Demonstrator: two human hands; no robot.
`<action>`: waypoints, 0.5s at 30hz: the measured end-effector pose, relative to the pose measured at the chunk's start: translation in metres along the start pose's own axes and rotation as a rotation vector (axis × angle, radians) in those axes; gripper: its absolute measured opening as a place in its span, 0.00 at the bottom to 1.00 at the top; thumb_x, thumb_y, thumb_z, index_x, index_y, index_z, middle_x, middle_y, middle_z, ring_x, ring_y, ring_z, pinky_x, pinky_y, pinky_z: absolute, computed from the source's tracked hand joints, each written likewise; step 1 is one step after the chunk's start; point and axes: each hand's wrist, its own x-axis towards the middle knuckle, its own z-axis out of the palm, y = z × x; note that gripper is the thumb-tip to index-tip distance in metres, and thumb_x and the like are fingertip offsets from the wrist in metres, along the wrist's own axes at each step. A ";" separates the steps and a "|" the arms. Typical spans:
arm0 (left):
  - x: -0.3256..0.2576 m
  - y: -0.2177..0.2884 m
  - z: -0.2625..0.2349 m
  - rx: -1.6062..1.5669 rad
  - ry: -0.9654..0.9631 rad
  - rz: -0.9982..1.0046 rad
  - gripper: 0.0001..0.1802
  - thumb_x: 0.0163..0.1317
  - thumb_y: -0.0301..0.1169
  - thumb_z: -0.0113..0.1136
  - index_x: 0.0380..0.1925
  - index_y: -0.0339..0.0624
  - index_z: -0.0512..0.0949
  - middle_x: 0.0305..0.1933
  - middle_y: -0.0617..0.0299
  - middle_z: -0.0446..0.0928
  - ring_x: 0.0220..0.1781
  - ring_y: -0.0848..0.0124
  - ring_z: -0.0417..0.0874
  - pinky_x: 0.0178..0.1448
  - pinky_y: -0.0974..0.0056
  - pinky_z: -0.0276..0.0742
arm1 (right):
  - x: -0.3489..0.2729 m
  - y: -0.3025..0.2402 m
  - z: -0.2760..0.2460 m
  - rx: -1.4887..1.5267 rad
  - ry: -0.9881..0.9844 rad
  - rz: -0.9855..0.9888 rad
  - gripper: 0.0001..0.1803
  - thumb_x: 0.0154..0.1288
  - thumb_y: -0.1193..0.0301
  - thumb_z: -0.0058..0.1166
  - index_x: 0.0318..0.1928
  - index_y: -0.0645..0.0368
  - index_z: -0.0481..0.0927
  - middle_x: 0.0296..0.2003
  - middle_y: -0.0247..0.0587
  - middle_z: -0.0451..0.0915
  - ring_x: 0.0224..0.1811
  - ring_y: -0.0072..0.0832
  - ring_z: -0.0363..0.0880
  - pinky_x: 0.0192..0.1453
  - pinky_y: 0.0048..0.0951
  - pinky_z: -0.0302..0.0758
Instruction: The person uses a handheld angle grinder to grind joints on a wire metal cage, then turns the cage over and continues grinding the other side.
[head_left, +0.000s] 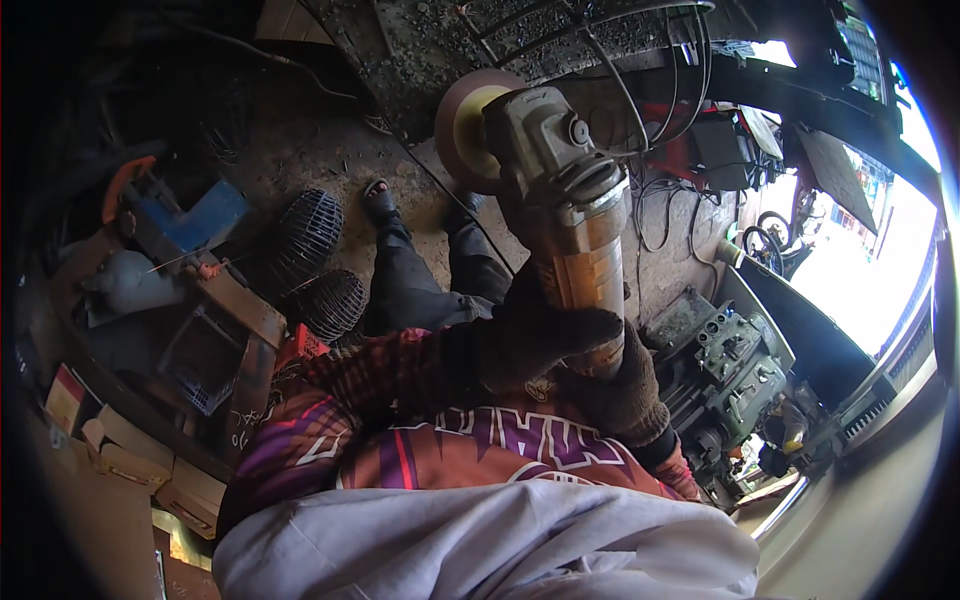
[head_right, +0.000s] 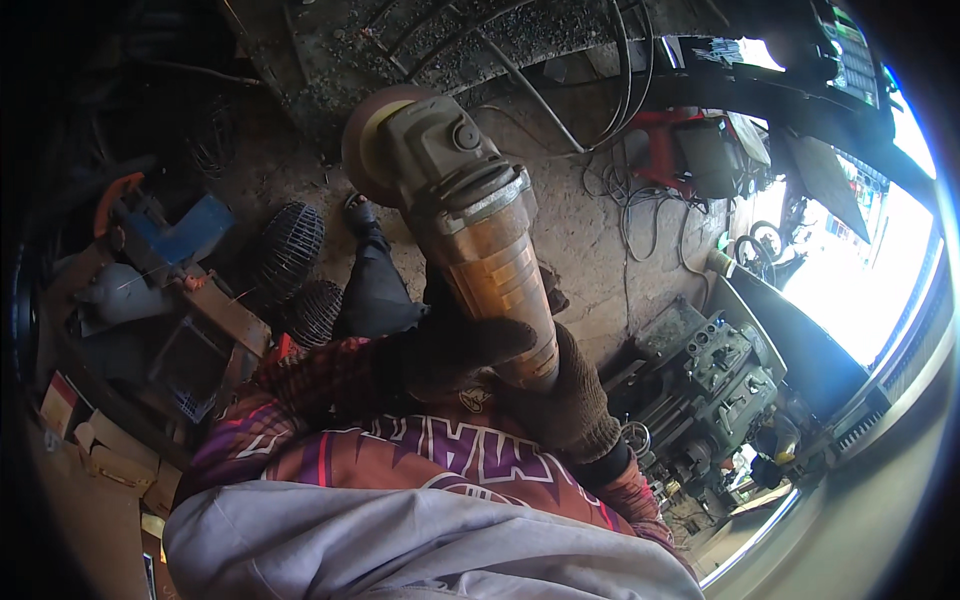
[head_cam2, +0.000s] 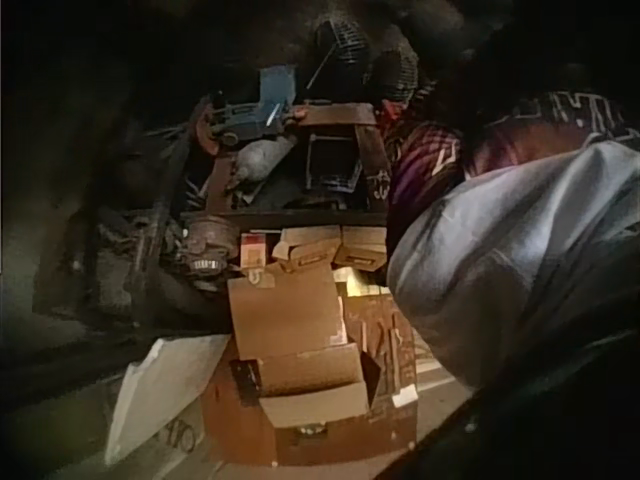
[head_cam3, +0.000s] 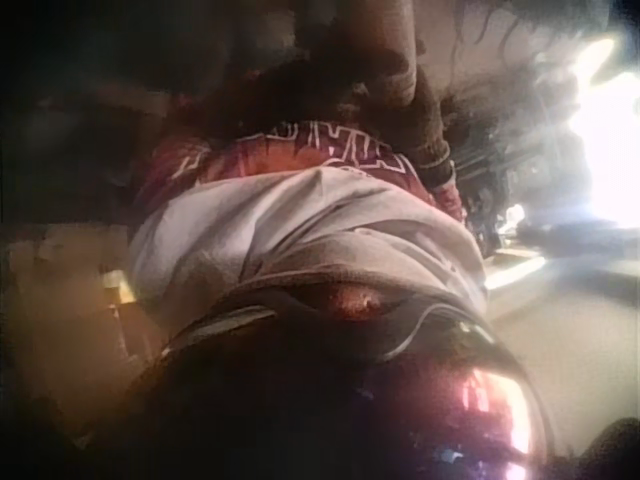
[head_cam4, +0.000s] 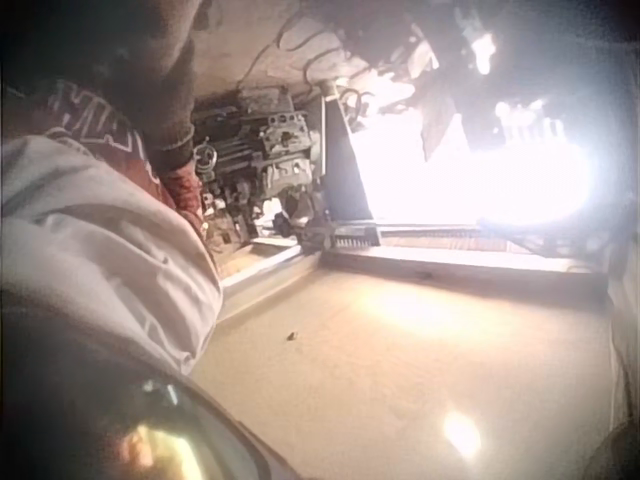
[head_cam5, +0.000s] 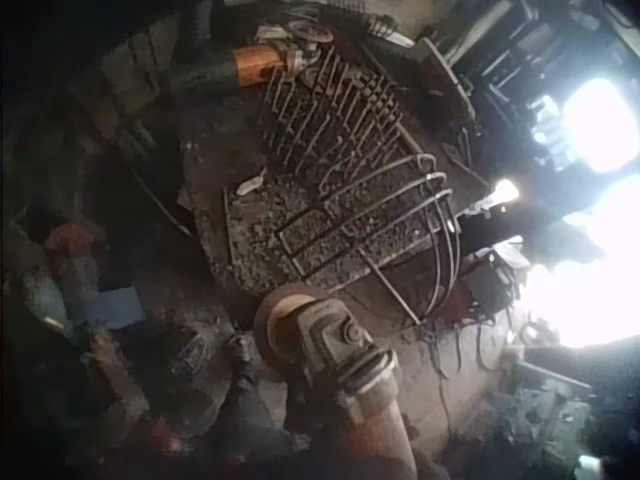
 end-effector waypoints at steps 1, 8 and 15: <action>0.001 -0.001 0.000 0.022 0.013 0.013 0.35 0.55 0.27 0.72 0.61 0.43 0.66 0.51 0.62 0.74 0.53 0.71 0.79 0.57 0.60 0.79 | 0.001 0.002 0.000 -0.013 0.008 -0.011 0.33 0.49 0.64 0.77 0.54 0.59 0.75 0.43 0.48 0.85 0.45 0.36 0.86 0.49 0.38 0.81; 0.000 0.002 0.003 0.063 0.066 -0.002 0.33 0.53 0.31 0.73 0.58 0.41 0.68 0.51 0.60 0.75 0.53 0.69 0.79 0.58 0.60 0.78 | 0.003 0.010 -0.004 -0.116 -0.004 -0.136 0.34 0.48 0.63 0.77 0.53 0.61 0.75 0.43 0.47 0.85 0.45 0.36 0.86 0.49 0.38 0.80; 0.001 0.002 0.005 0.091 0.069 0.052 0.34 0.54 0.30 0.72 0.59 0.41 0.67 0.52 0.59 0.75 0.54 0.68 0.80 0.58 0.59 0.79 | 0.003 -0.005 -0.003 -0.085 -0.014 -0.085 0.33 0.48 0.64 0.77 0.53 0.62 0.74 0.43 0.46 0.84 0.45 0.36 0.86 0.48 0.37 0.80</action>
